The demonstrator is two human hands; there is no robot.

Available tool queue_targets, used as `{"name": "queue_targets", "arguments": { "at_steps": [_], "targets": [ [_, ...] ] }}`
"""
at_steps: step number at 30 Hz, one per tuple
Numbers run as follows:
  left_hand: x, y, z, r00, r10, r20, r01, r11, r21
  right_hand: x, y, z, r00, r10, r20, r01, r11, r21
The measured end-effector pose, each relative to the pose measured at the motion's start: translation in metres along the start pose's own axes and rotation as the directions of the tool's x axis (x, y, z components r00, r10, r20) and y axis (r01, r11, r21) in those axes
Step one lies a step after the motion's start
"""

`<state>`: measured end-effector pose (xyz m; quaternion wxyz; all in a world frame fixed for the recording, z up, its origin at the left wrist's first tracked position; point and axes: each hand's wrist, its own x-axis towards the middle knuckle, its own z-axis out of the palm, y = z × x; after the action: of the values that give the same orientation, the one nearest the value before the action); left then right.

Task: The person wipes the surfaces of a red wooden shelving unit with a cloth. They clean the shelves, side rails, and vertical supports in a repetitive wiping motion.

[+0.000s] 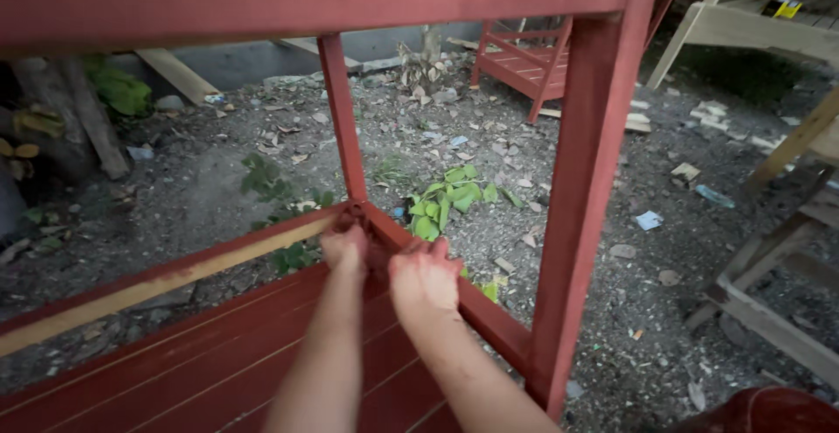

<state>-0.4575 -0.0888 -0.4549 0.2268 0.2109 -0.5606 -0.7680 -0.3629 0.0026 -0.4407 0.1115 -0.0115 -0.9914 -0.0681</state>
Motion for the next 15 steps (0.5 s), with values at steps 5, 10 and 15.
{"name": "queue_targets", "arguments": {
  "at_steps": [5, 10, 15],
  "targets": [
    [0.016, 0.009, -0.027, 0.954, -0.091, 0.284, -0.092, 0.815, 0.572, 0.001, -0.005, -0.005, 0.995, 0.031, 0.091, -0.033, 0.999, 0.021],
    [0.015, 0.017, -0.035, 0.918, -0.109, 0.382, -0.262, 0.556, 0.789, -0.003, -0.005, -0.007, 0.995, 0.019, 0.094, -0.022, 0.999, 0.026],
    [0.022, 0.018, -0.039, 0.995, 0.092, 0.040, -0.089, 0.627, 0.774, -0.004, -0.002, -0.004, 0.996, 0.027, 0.083, -0.030, 0.999, 0.045]
  ]
}}
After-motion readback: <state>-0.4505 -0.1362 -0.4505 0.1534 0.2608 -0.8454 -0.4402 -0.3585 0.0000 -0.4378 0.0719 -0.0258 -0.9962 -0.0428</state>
